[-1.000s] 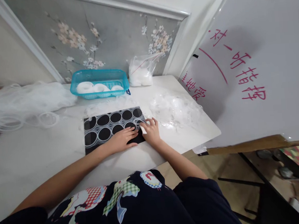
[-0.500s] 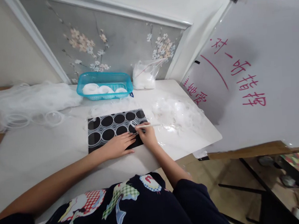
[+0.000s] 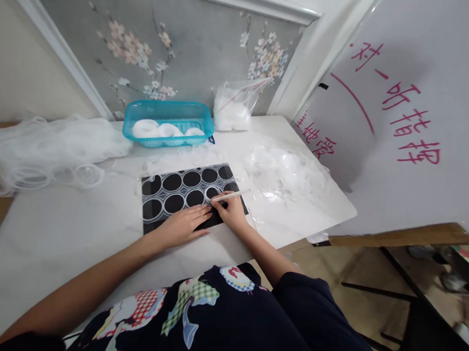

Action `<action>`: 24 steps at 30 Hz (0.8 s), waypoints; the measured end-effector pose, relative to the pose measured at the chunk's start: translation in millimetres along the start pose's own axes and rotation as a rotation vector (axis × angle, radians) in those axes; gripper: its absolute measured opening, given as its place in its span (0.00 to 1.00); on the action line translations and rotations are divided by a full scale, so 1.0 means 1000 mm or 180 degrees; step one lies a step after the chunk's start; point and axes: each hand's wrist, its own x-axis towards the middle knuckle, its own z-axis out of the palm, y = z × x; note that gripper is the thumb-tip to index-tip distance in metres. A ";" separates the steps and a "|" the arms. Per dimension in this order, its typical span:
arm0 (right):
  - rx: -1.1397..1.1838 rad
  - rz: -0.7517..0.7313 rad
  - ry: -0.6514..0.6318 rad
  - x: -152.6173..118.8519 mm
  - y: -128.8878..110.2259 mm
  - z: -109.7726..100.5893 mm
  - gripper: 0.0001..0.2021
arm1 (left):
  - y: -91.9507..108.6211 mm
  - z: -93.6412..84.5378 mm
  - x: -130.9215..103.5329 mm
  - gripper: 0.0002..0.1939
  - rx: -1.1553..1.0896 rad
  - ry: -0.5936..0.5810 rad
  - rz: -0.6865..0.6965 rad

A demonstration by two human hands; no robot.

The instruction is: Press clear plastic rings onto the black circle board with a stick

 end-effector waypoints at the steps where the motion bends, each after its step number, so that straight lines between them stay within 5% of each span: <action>1: -0.0043 0.0003 -0.0005 0.000 0.000 0.000 0.07 | 0.000 0.000 0.000 0.25 -0.0003 -0.0018 0.0002; 8: -0.0480 -0.0115 0.0029 -0.005 0.001 0.002 0.08 | 0.001 0.002 -0.001 0.26 -0.0180 -0.0077 -0.0055; 13: -0.1107 -0.0616 -0.0088 -0.019 0.003 0.010 0.13 | 0.000 0.000 -0.001 0.29 -0.0276 -0.0072 -0.0024; 16: -0.1364 -0.0781 -0.0056 0.000 0.010 0.001 0.14 | -0.002 -0.001 -0.002 0.28 -0.0378 -0.0067 -0.0013; 18: -0.1415 -0.0604 0.0334 0.030 0.014 -0.016 0.12 | -0.003 -0.001 -0.004 0.27 -0.0393 -0.0070 -0.0026; 22: -0.0933 0.0211 0.1826 0.090 0.012 -0.054 0.11 | -0.001 -0.004 -0.005 0.26 -0.0386 -0.0093 -0.0108; 24: -0.0459 0.0228 0.1821 0.095 0.002 -0.056 0.12 | -0.001 -0.006 -0.006 0.26 -0.0375 -0.0092 -0.0098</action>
